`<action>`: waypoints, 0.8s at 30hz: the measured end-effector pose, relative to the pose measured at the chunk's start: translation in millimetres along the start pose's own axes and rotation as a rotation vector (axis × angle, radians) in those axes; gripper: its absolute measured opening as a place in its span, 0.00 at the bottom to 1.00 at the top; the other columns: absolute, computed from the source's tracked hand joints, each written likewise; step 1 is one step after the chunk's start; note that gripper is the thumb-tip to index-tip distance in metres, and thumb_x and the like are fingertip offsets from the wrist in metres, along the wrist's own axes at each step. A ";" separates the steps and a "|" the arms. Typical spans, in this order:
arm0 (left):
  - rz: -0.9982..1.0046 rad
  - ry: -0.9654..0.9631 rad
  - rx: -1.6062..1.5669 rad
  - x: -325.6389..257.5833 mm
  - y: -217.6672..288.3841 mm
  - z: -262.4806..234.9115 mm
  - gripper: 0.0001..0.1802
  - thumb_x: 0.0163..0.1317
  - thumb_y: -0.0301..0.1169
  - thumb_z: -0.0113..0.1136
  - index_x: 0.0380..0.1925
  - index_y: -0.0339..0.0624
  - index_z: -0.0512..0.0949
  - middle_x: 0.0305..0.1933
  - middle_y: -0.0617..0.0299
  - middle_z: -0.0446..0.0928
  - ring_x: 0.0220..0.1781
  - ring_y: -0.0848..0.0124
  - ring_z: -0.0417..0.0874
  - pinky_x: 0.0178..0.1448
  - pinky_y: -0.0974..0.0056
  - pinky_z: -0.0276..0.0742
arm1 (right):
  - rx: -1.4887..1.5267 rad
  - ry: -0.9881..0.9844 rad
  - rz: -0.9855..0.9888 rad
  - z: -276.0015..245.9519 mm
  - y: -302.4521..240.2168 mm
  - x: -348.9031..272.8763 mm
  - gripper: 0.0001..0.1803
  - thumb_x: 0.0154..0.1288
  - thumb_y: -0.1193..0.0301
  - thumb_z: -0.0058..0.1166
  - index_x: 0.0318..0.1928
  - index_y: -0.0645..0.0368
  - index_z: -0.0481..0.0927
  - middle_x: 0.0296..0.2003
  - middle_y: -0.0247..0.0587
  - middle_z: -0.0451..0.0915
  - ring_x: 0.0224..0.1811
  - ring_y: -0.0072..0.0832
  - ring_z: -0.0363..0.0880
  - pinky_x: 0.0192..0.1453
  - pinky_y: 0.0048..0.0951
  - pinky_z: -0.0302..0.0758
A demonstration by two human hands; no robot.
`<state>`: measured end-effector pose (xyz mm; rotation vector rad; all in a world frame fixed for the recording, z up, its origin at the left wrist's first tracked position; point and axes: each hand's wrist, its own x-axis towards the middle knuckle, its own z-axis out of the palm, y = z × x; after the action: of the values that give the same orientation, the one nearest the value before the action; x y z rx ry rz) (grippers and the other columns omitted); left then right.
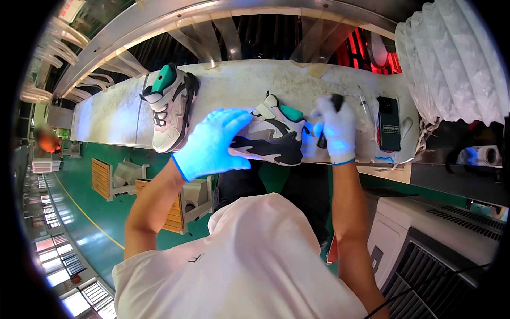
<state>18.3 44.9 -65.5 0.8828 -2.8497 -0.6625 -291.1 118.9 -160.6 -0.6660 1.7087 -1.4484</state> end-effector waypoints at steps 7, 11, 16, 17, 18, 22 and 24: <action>0.052 0.093 0.117 11.7 6.4 29.5 0.54 0.47 0.58 0.89 0.72 0.40 0.82 0.78 0.45 0.81 0.79 0.44 0.82 0.78 0.40 0.80 | 0.654 0.079 0.186 49.0 -10.4 6.1 0.25 0.88 0.47 0.56 0.40 0.56 0.78 0.23 0.36 0.77 0.16 0.29 0.75 0.21 0.33 0.72; 0.071 0.176 0.119 15.0 4.1 35.7 0.51 0.47 0.62 0.87 0.66 0.40 0.85 0.72 0.47 0.85 0.74 0.45 0.86 0.72 0.43 0.86 | 0.721 0.106 0.321 56.2 -24.7 1.1 0.27 0.89 0.45 0.50 0.39 0.55 0.78 0.21 0.36 0.76 0.15 0.29 0.73 0.20 0.32 0.71; 0.063 0.202 0.111 12.8 1.3 42.0 0.48 0.49 0.64 0.85 0.62 0.39 0.87 0.69 0.48 0.87 0.68 0.46 0.90 0.68 0.46 0.89 | 0.761 0.071 0.231 79.5 -35.4 -21.3 0.26 0.89 0.47 0.51 0.37 0.54 0.75 0.19 0.34 0.72 0.13 0.27 0.67 0.19 0.33 0.69; 0.073 0.208 0.115 12.3 0.4 42.6 0.48 0.49 0.64 0.84 0.62 0.40 0.87 0.69 0.48 0.87 0.68 0.47 0.91 0.67 0.47 0.90 | 0.771 0.088 0.233 81.5 -39.5 -23.9 0.26 0.88 0.47 0.51 0.37 0.55 0.75 0.19 0.34 0.71 0.13 0.27 0.66 0.19 0.32 0.69; 0.082 0.214 0.118 12.0 -0.9 43.2 0.48 0.49 0.64 0.84 0.61 0.40 0.88 0.69 0.49 0.87 0.67 0.47 0.91 0.66 0.48 0.90 | 0.782 0.106 0.236 83.3 -41.4 -25.5 0.25 0.88 0.48 0.52 0.37 0.55 0.74 0.18 0.33 0.71 0.13 0.27 0.66 0.19 0.32 0.69; 0.049 0.191 0.079 11.7 4.6 43.9 0.45 0.48 0.63 0.84 0.59 0.42 0.89 0.68 0.50 0.88 0.65 0.50 0.92 0.64 0.50 0.90 | 0.666 0.027 0.201 83.7 -37.0 -22.9 0.23 0.88 0.48 0.53 0.40 0.52 0.76 0.22 0.32 0.72 0.17 0.25 0.67 0.22 0.31 0.67; 0.040 0.178 0.088 16.5 7.9 41.0 0.45 0.46 0.61 0.85 0.58 0.43 0.89 0.67 0.51 0.88 0.64 0.51 0.92 0.64 0.51 0.90 | 0.582 0.008 0.169 93.2 -38.4 -20.6 0.21 0.87 0.50 0.54 0.39 0.52 0.76 0.22 0.32 0.72 0.17 0.25 0.68 0.21 0.31 0.67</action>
<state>-7.9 57.0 -99.8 0.8483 -2.7466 -0.4332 -206.3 74.9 -122.6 -0.1935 1.2173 -1.7117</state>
